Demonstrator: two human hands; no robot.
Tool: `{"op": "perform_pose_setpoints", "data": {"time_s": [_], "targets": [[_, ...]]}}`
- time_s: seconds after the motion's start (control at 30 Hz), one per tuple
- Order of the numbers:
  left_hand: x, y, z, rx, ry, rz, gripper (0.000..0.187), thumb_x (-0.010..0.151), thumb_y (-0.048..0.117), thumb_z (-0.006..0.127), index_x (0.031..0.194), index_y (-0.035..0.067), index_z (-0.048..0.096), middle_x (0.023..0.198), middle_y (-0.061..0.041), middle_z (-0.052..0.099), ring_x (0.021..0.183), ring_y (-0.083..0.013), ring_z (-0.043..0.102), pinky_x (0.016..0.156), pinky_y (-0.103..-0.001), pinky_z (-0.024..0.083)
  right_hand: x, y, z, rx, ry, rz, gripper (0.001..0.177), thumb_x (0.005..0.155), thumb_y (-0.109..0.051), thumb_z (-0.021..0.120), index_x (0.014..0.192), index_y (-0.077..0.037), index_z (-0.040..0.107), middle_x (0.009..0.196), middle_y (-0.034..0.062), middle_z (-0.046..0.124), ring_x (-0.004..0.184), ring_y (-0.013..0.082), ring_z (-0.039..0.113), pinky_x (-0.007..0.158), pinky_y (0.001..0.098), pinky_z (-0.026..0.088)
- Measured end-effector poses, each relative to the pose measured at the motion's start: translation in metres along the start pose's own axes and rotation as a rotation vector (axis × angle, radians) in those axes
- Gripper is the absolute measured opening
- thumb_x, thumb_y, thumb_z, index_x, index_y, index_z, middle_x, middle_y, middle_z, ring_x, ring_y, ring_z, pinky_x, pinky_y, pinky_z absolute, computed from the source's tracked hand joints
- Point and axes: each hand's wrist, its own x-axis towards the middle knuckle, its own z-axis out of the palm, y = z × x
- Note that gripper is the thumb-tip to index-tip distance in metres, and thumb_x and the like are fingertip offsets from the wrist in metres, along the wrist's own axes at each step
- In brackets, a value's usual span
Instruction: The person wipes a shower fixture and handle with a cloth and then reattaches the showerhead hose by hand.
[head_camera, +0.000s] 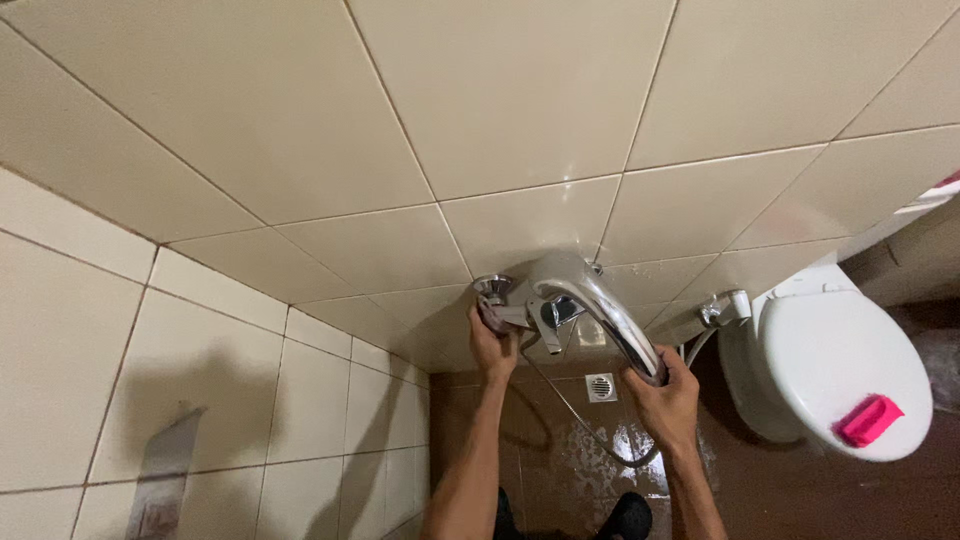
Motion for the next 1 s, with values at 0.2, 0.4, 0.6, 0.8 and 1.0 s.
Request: {"op": "perform_pose_setpoints", "data": {"time_s": [0.2,0.4,0.6,0.8,1.0], "targets": [[-0.011,-0.014,-0.009,-0.086,-0.238,-0.144,0.007,0.094,0.004,0.061,0.088,0.003,0.06,0.069,-0.006,0.057,0.05,-0.0179,0.048,0.045,-0.036,0.041,0.004,-0.005,0.0,-0.068,0.014,0.042,0.028,0.086,-0.017,0.077,0.109,-0.001,0.07,0.08,0.0055,0.067,0.067,0.013,0.062,0.057,0.0284,0.051],[-0.023,0.028,0.009,-0.271,-0.539,-0.179,0.017,0.092,-0.007,0.058,0.081,0.006,0.061,0.065,-0.001,0.055,0.051,-0.0104,0.049,0.045,-0.028,0.039,0.003,-0.011,0.007,-0.012,0.041,-0.029,0.029,0.083,-0.014,0.077,0.108,-0.002,0.07,0.08,0.0049,0.068,0.071,0.0114,0.061,0.062,0.0269,0.05],[-0.031,0.012,0.013,-0.087,-0.077,-0.326,0.017,0.093,0.004,0.056,0.082,0.004,0.069,0.07,-0.005,0.067,0.049,-0.0124,0.056,0.039,-0.028,0.041,0.002,-0.013,0.012,-0.069,0.021,-0.036,0.029,0.083,-0.012,0.077,0.108,0.0,0.07,0.079,0.0057,0.068,0.069,0.0123,0.062,0.06,0.0287,0.051],[-0.053,0.024,0.022,0.065,0.052,-0.384,0.019,0.098,0.013,0.052,0.093,0.004,0.068,0.079,-0.011,0.074,0.053,-0.0141,0.057,0.042,-0.029,0.043,0.01,-0.032,0.016,-0.04,0.021,-0.016,0.032,0.081,-0.018,0.08,0.107,0.0,0.072,0.078,0.0066,0.069,0.067,0.0119,0.062,0.058,0.0285,0.05],[-0.094,0.049,0.068,0.328,0.228,-0.163,0.022,0.097,0.01,0.062,0.117,0.002,0.061,0.097,-0.025,0.071,0.071,-0.0285,0.063,0.059,-0.037,0.054,0.008,-0.049,0.015,-0.058,-0.01,0.007,0.035,0.082,-0.021,0.08,0.109,-0.001,0.072,0.076,0.0067,0.069,0.064,0.012,0.061,0.054,0.0279,0.049]]}}
